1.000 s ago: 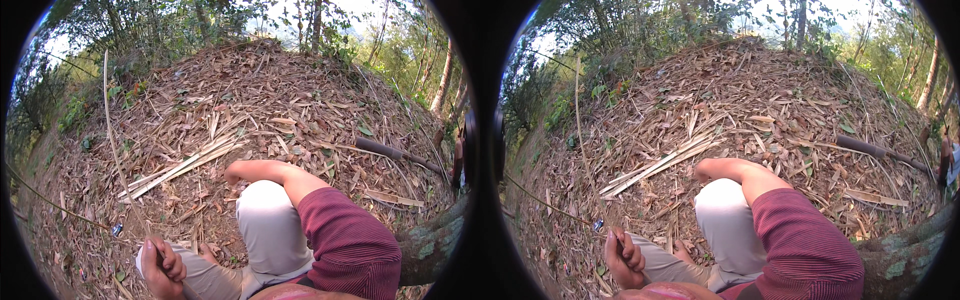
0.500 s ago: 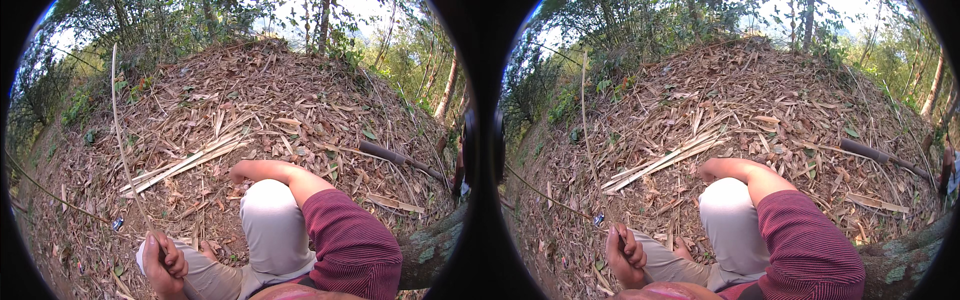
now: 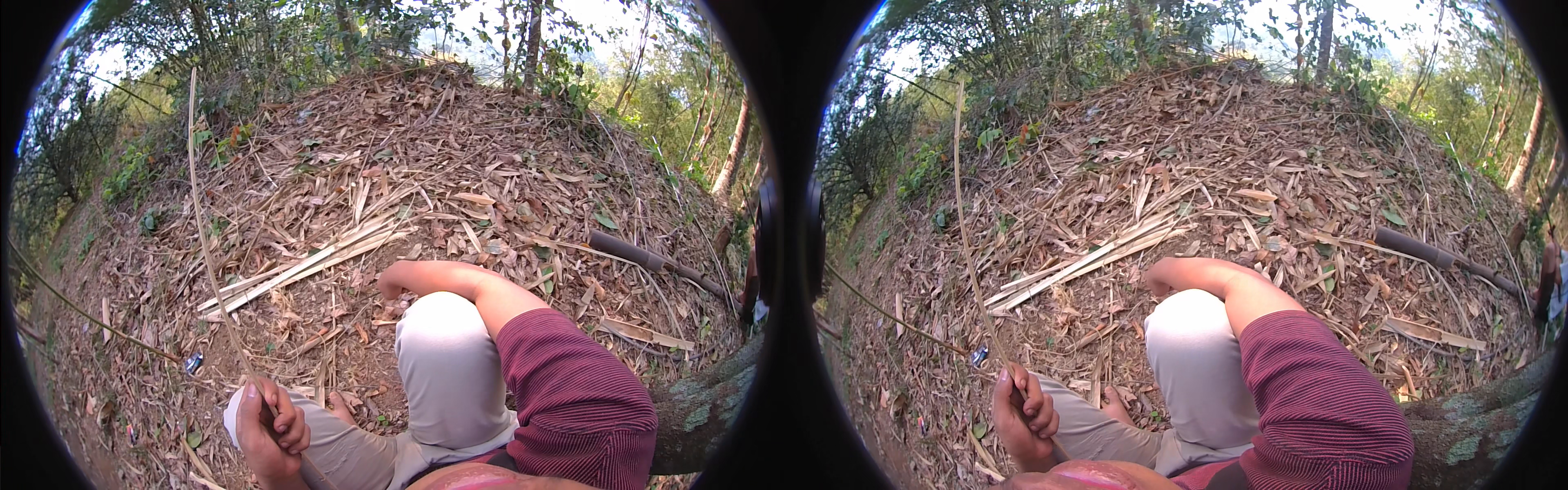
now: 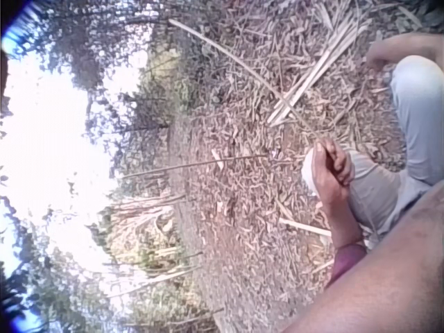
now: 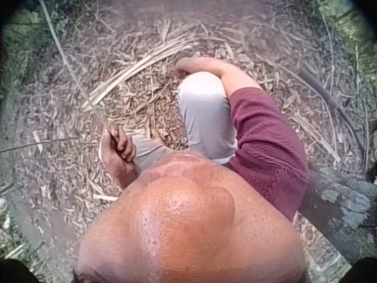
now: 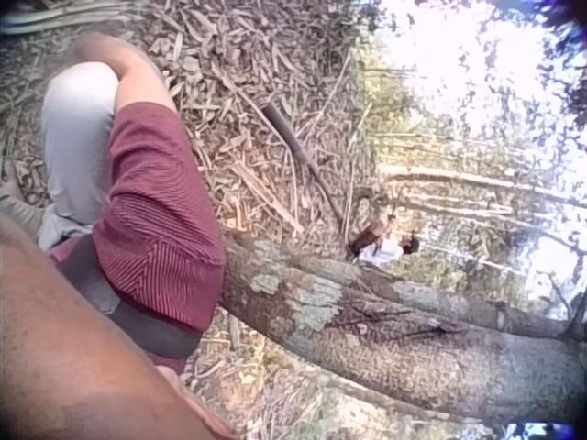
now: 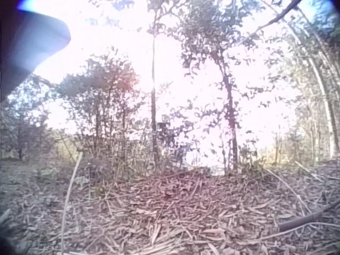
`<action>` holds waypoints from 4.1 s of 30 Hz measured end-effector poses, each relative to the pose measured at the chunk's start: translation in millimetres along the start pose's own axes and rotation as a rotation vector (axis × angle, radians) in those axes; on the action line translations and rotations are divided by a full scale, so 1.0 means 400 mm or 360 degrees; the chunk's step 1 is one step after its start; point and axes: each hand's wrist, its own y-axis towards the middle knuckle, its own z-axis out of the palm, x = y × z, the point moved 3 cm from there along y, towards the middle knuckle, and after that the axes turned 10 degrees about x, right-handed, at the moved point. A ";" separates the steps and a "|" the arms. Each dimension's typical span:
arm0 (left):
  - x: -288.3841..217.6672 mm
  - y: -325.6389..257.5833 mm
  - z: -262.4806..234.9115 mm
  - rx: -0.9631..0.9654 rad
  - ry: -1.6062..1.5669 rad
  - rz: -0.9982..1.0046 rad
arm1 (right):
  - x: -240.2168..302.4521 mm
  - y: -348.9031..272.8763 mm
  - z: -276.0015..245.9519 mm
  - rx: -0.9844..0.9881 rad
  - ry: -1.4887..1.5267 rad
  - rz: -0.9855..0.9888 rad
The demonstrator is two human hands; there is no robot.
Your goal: The person shaves a long thin strip of bamboo using a large blade, drawing the knife toward themselves and holding the wood with their other hand.
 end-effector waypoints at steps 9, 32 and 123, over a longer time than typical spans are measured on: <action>0.000 0.004 -0.004 -0.0021 -0.0112 -0.0115 | 0.006 -0.048 -0.035 -0.0069 0.0076 -0.0058; -0.019 -0.019 0.024 -0.0139 0.0116 0.0093 | 0.317 -0.843 -0.427 -0.2177 0.0565 -0.0919; 0.015 0.049 0.031 -0.0334 0.0342 0.0203 | 0.124 -0.662 -0.364 -0.2315 -0.0127 -0.0065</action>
